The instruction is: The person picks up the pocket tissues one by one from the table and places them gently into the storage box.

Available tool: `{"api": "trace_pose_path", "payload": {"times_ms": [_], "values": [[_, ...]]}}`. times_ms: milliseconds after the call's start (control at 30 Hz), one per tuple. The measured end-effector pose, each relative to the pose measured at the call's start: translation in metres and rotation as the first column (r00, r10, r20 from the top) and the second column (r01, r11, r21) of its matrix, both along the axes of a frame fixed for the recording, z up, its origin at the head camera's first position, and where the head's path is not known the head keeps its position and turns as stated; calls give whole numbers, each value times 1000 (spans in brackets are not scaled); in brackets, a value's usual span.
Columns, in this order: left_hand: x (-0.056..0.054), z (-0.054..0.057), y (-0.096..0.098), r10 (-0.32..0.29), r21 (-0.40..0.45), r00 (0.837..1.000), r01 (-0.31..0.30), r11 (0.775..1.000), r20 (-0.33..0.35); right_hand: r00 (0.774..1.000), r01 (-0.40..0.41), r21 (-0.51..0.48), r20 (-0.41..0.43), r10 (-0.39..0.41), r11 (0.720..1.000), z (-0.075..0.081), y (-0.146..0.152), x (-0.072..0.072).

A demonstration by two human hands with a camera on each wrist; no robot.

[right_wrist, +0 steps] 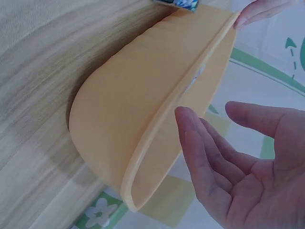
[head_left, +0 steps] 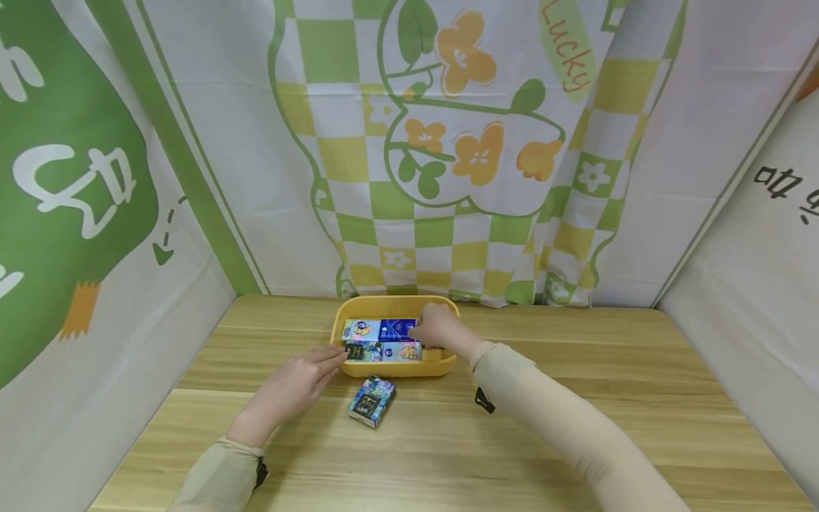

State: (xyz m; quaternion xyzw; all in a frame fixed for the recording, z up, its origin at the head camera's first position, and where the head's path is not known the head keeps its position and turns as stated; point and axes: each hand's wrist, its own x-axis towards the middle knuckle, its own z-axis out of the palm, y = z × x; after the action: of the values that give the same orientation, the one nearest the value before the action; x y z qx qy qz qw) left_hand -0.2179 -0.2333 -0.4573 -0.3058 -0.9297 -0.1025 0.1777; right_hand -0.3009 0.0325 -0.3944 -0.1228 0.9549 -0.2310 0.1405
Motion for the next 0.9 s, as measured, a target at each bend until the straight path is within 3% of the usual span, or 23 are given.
{"api": "trace_pose_path", "payload": {"times_ms": [300,667,900], "values": [[-1,-1,0,-3,-1,1000,3,1000,-3,993,-21,-89,-113,11,996,5,3,26],[0,1,0,-1,-1,1000,1,1000,8,969,-65,-67,-242,47,996,1,-2,47],[0,0,0,-2,1,1000,2,1000,3,963,-98,-86,-260,73,991,-7,-6,57]]}}
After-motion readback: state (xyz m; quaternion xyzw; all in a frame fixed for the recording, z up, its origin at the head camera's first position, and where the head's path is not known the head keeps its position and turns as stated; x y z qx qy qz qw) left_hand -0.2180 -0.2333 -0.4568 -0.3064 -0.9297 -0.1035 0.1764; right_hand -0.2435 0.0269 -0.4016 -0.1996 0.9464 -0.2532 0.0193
